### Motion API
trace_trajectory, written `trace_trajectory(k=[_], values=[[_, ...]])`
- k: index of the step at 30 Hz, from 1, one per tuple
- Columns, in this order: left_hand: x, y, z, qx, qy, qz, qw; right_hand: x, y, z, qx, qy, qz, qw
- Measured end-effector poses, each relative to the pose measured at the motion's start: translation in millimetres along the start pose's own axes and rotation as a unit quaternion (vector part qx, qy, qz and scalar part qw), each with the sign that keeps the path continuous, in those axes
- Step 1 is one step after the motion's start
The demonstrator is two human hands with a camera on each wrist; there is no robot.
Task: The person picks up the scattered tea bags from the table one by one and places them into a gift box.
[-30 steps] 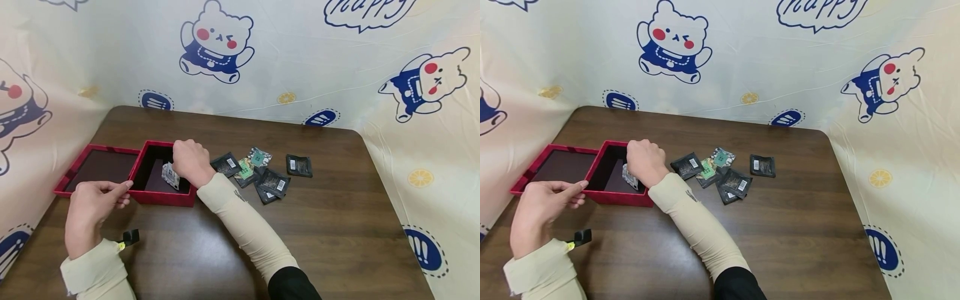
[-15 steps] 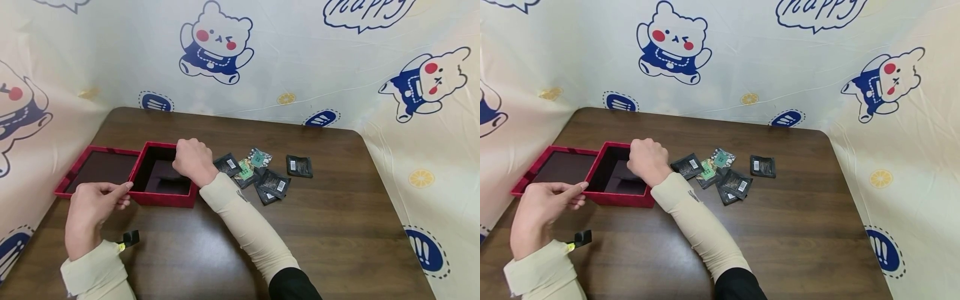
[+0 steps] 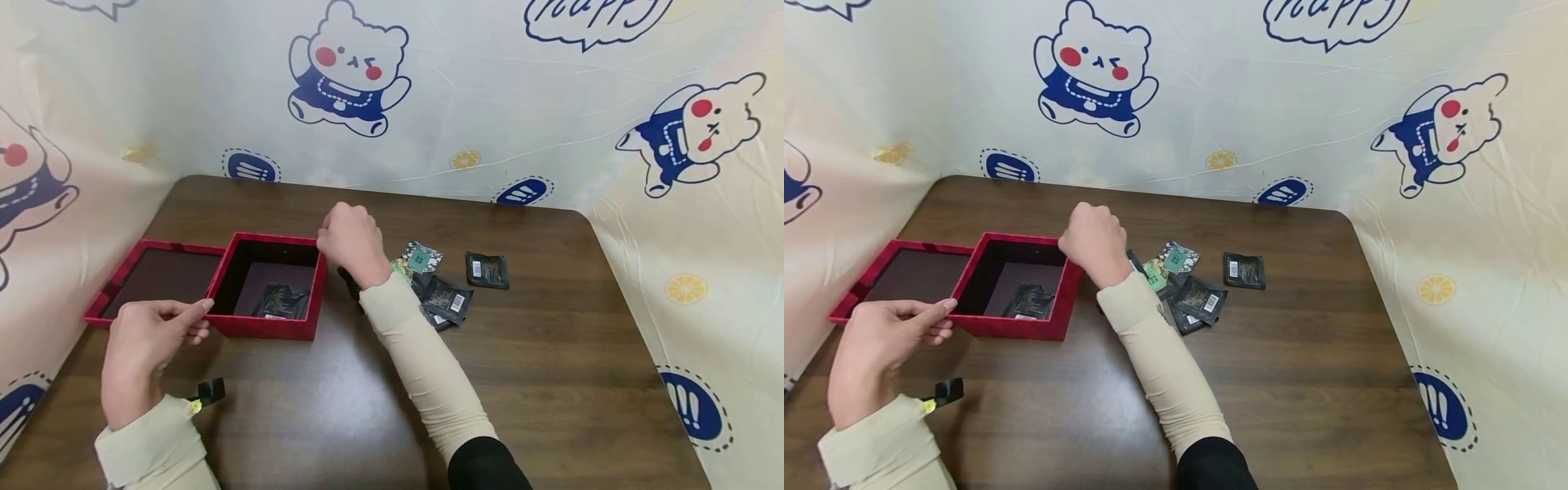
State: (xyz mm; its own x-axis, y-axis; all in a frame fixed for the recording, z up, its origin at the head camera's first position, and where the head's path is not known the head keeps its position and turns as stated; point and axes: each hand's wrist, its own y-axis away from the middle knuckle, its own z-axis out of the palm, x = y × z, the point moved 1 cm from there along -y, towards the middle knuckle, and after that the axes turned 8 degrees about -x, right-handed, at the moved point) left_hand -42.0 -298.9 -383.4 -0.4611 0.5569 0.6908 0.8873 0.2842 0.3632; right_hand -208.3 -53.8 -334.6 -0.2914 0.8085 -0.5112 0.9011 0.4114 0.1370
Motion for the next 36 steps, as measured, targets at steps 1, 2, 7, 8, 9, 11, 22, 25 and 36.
trace_trajectory(k=[1,2,7,8,9,11,22,25,36], values=[[-0.3,-0.1,0.1,0.001,0.001,0.002,1.0,3.7,-0.3,-2.8,0.002,-0.007,-0.003,1.0],[-0.5,-0.1,0.1,0.001,0.0,0.004,1.0,7.4,-0.8,-5.2,0.004,-0.013,-0.004,0.9999],[-1.4,-0.3,-0.4,0.003,0.001,0.012,0.9999,25.5,-3.3,-13.1,0.009,-0.033,0.0,0.9994],[-1.4,-0.2,-0.7,0.002,0.002,0.012,0.9999,28.3,-3.6,-14.0,0.007,-0.038,0.004,0.9993],[-1.4,-0.3,-0.9,0.001,0.003,0.012,0.9999,31.0,-4.0,-14.6,0.007,-0.042,0.008,0.9991],[-1.3,-0.3,-1.2,0.0,0.005,0.009,0.9999,35.4,-5.2,-15.7,0.004,-0.048,0.015,0.9987],[-2.0,0.8,-0.3,0.005,0.001,0.01,0.9999,69.6,-16.2,-12.5,-0.058,-0.152,0.034,0.9861],[-3.0,1.0,-1.3,0.003,0.001,0.008,1.0,79.6,-19.3,-10.3,-0.082,-0.199,0.045,0.9756],[-1.8,-0.3,-1.3,-0.004,0.003,0.003,1.0,99.7,-27.5,-7.7,-0.101,-0.233,0.066,0.9649]])
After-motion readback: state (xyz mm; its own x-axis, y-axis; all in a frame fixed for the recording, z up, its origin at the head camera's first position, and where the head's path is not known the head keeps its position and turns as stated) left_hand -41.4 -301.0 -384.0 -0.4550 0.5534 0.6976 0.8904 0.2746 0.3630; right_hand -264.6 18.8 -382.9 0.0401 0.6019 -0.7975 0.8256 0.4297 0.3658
